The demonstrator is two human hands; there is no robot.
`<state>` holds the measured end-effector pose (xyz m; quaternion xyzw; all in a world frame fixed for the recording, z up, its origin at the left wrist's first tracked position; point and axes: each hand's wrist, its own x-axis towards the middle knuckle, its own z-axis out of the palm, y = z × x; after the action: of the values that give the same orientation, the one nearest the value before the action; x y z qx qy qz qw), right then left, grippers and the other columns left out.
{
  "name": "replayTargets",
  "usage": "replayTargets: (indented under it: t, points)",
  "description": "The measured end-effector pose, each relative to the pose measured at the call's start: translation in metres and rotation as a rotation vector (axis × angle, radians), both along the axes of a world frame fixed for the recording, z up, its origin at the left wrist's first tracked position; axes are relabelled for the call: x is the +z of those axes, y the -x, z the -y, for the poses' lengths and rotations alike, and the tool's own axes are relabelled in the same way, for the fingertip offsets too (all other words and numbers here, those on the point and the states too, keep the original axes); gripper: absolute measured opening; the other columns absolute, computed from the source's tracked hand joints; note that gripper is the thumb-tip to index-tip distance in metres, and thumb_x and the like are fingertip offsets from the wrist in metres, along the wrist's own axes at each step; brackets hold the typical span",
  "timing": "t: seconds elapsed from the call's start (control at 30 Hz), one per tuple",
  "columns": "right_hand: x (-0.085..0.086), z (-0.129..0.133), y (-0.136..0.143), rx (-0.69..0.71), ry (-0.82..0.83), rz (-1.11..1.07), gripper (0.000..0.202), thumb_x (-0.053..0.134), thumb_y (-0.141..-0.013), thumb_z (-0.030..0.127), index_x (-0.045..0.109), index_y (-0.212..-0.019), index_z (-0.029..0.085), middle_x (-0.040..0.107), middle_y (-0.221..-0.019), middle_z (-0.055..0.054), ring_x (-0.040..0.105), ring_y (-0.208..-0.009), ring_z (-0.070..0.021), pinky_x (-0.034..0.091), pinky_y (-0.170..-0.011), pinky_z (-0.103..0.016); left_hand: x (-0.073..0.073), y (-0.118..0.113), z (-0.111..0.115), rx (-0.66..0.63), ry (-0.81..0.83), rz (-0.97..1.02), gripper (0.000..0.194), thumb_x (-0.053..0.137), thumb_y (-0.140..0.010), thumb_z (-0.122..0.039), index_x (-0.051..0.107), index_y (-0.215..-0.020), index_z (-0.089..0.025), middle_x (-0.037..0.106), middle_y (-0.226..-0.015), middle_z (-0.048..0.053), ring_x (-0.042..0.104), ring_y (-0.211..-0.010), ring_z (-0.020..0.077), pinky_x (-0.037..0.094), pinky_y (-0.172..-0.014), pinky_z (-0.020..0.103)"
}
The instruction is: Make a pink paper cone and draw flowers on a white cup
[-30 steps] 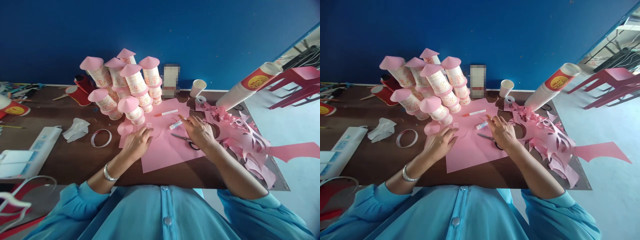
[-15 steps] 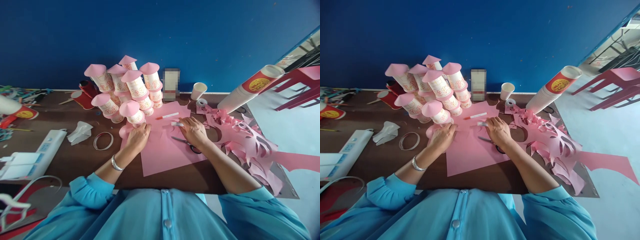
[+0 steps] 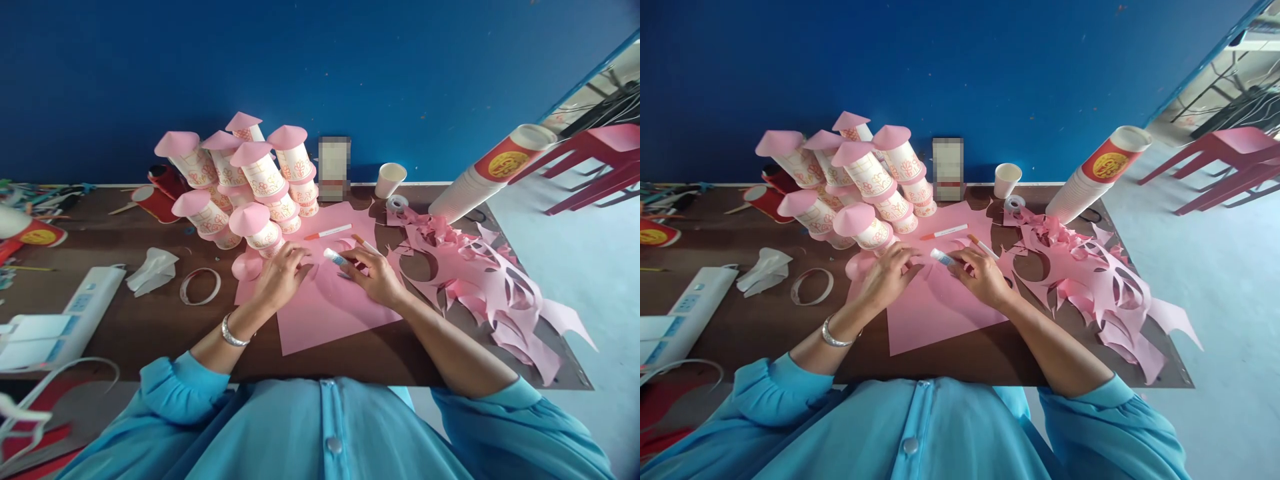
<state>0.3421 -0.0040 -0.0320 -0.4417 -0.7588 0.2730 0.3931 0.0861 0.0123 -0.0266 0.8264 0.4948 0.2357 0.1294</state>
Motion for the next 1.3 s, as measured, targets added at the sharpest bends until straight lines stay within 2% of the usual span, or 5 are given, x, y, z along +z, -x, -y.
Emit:
replayTargets:
  t: [0.17, 0.53, 0.97, 1.1, 1.3]
  points:
    - [-0.003, 0.001, -0.003, 0.017, -0.178, 0.078, 0.020, 0.061, -0.106, 0.031, 0.074, -0.120, 0.026, 0.076, -0.095, -0.003, 0.073, -0.083, -0.0201, 0.056, -0.115, -0.055, 0.001, -0.006, 0.001, -0.016, 0.195, 0.404, 0.016, 0.074, -0.096, -0.028, 0.071, -0.110, -0.020, 0.081, -0.091, 0.003, 0.079, -0.078, 0.0178, 0.062, -0.070, 0.027]
    - [-0.010, 0.002, -0.006, 0.010, -0.321, 0.314, 0.023, 0.056, -0.109, 0.030, 0.072, -0.126, 0.024, 0.074, -0.099, -0.006, 0.076, -0.092, -0.0210, 0.062, -0.108, -0.048, 0.007, -0.009, 0.006, -0.047, 0.100, 0.404, 0.012, 0.076, -0.096, -0.026, 0.074, -0.106, -0.019, 0.081, -0.097, 0.004, 0.077, -0.078, 0.0138, 0.066, -0.073, 0.023]
    - [-0.007, 0.013, 0.003, 0.081, -0.110, 0.235, 0.028, 0.051, -0.111, 0.034, 0.074, -0.121, 0.022, 0.078, -0.102, -0.009, 0.076, -0.088, -0.0211, 0.061, -0.077, -0.032, 0.000, -0.004, 0.006, -0.147, 0.157, 0.466, 0.026, 0.073, -0.098, -0.044, 0.075, -0.108, -0.020, 0.081, -0.095, 0.005, 0.078, -0.079, 0.0159, 0.068, -0.075, 0.028]
    - [0.002, -0.015, -0.019, -0.159, -0.159, 0.438, 0.031, 0.050, -0.111, 0.035, 0.074, -0.126, 0.022, 0.079, -0.117, -0.012, 0.075, -0.103, -0.0258, 0.059, -0.084, -0.036, -0.005, -0.003, 0.005, -0.056, 0.092, 0.474, 0.050, 0.072, -0.099, -0.037, 0.059, -0.144, -0.020, 0.080, -0.124, 0.012, 0.079, -0.083, 0.0147, 0.068, -0.073, 0.026]
    - [-0.008, -0.073, -0.074, -0.498, -0.086, 0.757, 0.027, 0.056, -0.102, 0.026, 0.074, -0.122, 0.022, 0.079, -0.113, -0.012, 0.069, -0.106, -0.0316, 0.052, -0.074, -0.035, -0.014, -0.009, 0.013, -0.180, -0.069, 0.247, 0.018, 0.058, -0.104, -0.021, 0.074, -0.114, -0.020, 0.080, -0.098, 0.006, 0.076, -0.080, 0.0141, 0.062, -0.069, 0.023]
